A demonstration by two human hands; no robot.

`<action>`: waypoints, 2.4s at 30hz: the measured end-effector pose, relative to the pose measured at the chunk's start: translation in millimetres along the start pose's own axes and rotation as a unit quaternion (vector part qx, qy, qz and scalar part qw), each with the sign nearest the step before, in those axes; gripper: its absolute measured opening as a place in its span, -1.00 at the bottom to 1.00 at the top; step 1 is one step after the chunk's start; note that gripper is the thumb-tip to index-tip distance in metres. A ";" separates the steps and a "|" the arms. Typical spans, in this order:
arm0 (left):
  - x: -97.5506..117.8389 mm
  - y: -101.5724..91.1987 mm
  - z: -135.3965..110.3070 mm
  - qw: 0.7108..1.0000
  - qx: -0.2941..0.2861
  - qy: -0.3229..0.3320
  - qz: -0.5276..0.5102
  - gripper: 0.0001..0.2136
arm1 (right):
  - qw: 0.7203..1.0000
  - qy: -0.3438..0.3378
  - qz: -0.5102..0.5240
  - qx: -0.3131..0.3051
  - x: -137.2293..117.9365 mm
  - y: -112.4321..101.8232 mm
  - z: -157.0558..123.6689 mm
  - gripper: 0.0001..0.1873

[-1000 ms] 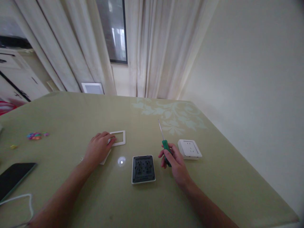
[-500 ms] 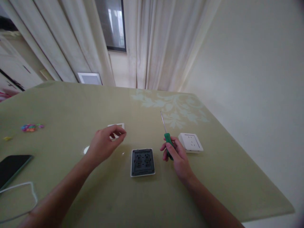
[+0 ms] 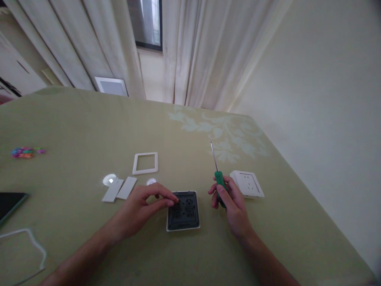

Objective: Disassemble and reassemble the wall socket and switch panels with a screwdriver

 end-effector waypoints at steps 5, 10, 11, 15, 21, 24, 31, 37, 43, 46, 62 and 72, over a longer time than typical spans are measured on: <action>1.3 3.4 -1.6 0.999 -0.023 0.038 0.016 -0.87 | 1.000 0.007 -0.007 0.001 3.5 0.4 1.6 -0.64; 5.9 7.4 -1.9 0.996 -0.044 0.056 0.062 -0.84 | 1.000 0.012 -0.005 -0.001 3.7 1.0 0.9 -0.65; 7.3 8.4 -2.3 0.994 -0.050 0.060 0.070 -0.83 | 1.000 0.012 -0.005 -0.001 3.4 0.9 0.6 -0.65; 11.2 10.9 -4.3 0.991 -0.068 0.068 0.096 -0.80 | 1.000 0.010 -0.009 0.004 2.1 -1.0 -0.1 -0.66; 18.0 15.0 -7.6 0.981 -0.089 0.102 0.142 -0.77 | 1.000 -0.004 -0.006 0.006 -0.9 -2.1 0.0 -0.71; 21.6 18.8 -9.3 0.974 -0.096 0.115 0.172 -0.78 | 1.000 -0.006 -0.001 0.007 -1.3 -2.3 -0.3 -0.71; 30.7 25.2 -14.0 0.954 -0.087 0.167 0.232 -0.84 | 1.000 -0.005 0.005 0.009 -1.8 -2.7 -1.4 -0.73; 29.4 25.9 -16.0 0.945 -0.099 0.174 0.258 -0.85 | 1.000 -0.005 0.002 0.011 -1.4 -3.2 -0.2 -0.72; 18.5 20.7 -13.1 0.971 -0.065 0.103 0.206 -0.91 | 1.000 -0.010 -0.002 0.013 -2.8 -3.5 -0.8 -0.72; 13.3 20.9 -12.5 0.980 -0.062 0.063 0.180 -0.93 | 1.000 -0.010 -0.002 0.015 -3.0 -3.4 -1.0 -0.72; 4.7 18.6 -9.0 0.987 -0.068 -0.010 0.144 -0.94 | 1.000 -0.017 -0.003 0.017 -7.3 -4.0 -2.2 -0.74; 9.9 17.9 -9.1 0.982 -0.071 0.002 0.175 -0.91 | 0.967 -0.146 -0.177 0.112 -34.9 -26.0 -3.3 -0.78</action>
Point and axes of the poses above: each hand's wrist, its own z-axis towards the middle knuckle, its own y-axis out of the palm, x = y × z, the point moved 8 cm from there along z, towards the middle knuckle, and after that the axes turned 14 degrees about -z, right-handed, at the moved point
